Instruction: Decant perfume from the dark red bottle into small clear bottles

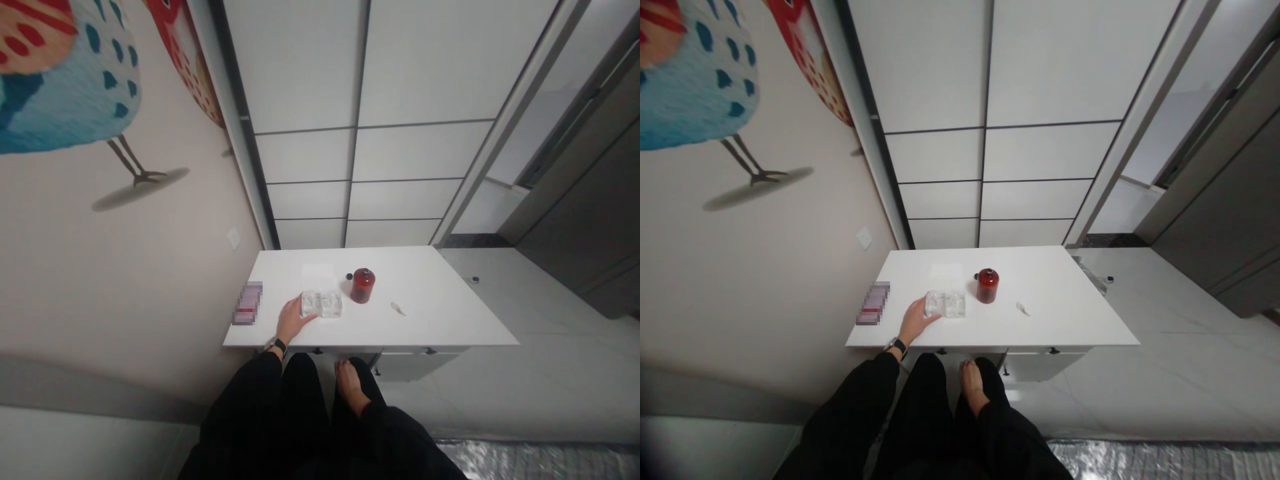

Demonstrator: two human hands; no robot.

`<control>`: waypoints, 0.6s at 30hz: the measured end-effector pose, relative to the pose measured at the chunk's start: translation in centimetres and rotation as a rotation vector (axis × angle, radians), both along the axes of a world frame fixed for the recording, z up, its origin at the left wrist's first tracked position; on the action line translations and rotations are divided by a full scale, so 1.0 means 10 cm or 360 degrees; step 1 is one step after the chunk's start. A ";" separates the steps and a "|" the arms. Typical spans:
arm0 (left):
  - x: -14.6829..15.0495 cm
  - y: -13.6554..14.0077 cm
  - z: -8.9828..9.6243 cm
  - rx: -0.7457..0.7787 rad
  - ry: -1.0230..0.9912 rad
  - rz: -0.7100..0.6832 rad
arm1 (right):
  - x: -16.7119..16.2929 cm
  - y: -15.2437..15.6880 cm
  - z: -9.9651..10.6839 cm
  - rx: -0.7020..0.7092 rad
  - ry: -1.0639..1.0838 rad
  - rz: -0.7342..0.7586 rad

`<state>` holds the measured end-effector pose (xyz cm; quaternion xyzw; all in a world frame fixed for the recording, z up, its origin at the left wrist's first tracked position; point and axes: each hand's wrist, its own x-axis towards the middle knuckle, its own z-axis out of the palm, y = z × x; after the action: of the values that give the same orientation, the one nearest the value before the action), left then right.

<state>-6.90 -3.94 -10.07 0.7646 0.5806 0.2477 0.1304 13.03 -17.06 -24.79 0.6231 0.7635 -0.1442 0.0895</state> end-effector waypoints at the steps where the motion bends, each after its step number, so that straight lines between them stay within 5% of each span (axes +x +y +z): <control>1: 0.00 0.00 0.00 0.0003 0.0006 0.0001 | -0.01 -0.01 0.02 0.0006 -0.0005 -0.0009; 11: -0.02 -0.03 0.05 0.0015 0.0033 -0.0061 | 0.13 -0.16 0.38 -0.0043 0.0093 -0.0172; 18: -0.01 -0.03 0.04 0.0041 0.0025 -0.0068 | 0.30 -0.74 0.67 0.0023 0.0431 -0.0097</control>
<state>-6.99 -4.28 -9.66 0.7803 0.5619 0.2462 0.1214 16.02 -24.45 -18.06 0.6214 0.7504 -0.2241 -0.0233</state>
